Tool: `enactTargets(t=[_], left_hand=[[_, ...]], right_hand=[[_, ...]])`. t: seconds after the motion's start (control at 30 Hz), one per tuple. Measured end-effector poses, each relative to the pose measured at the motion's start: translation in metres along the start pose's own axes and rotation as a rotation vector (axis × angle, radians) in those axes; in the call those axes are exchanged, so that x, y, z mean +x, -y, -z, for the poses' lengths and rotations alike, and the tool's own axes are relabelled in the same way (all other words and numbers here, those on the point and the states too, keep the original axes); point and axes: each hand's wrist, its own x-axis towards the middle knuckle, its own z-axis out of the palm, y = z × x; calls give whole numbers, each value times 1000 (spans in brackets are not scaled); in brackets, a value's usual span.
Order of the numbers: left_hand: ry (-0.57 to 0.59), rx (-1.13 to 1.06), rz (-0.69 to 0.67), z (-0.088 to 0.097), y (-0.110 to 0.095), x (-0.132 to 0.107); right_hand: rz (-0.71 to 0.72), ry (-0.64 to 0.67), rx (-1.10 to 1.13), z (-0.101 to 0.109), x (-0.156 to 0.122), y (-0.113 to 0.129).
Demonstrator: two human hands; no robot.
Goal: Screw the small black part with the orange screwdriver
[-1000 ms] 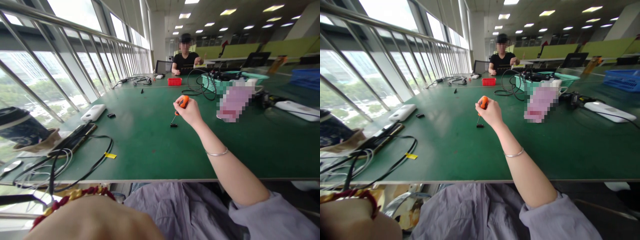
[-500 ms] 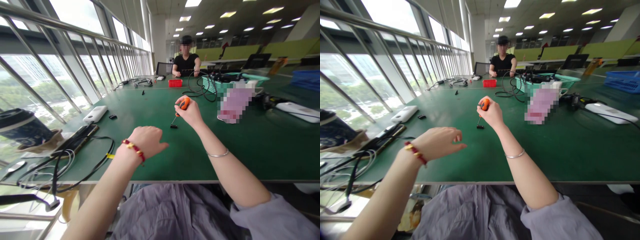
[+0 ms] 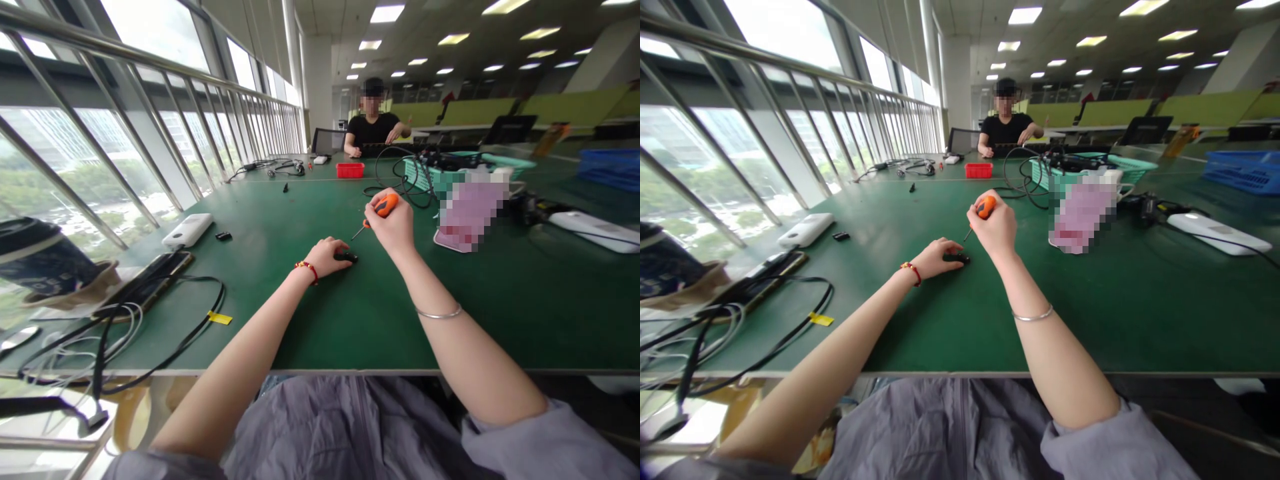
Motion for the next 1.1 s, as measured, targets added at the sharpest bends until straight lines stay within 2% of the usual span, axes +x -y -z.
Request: enactTargets(t=[0.1, 0.27, 0.53, 0.7, 0.87, 0.97, 1.1], left_hand=[[-25, -56, -38, -5, 5, -4], [-53, -5, -85, -7, 3, -3], [-79, 77, -113, -4, 2, -4], [-104, 82, -113, -4, 2, -6], [-94, 84, -98, -5, -1, -4], [-121, 97, -82, -4, -1, -4], [-166, 116, 16, 1, 3, -6]], right_hand=[[-15, -7, -119, -1, -2, -3], [-84, 27, -238, -3, -3, -15], [-114, 26, -197, -4, -1, -32], [-84, 9, -175, -5, 0, -35], [-78, 46, -196, -5, -1, -36], [-26, 183, -150, -7, 0, -43], [108, 587, 15, -14, -2, -55]])
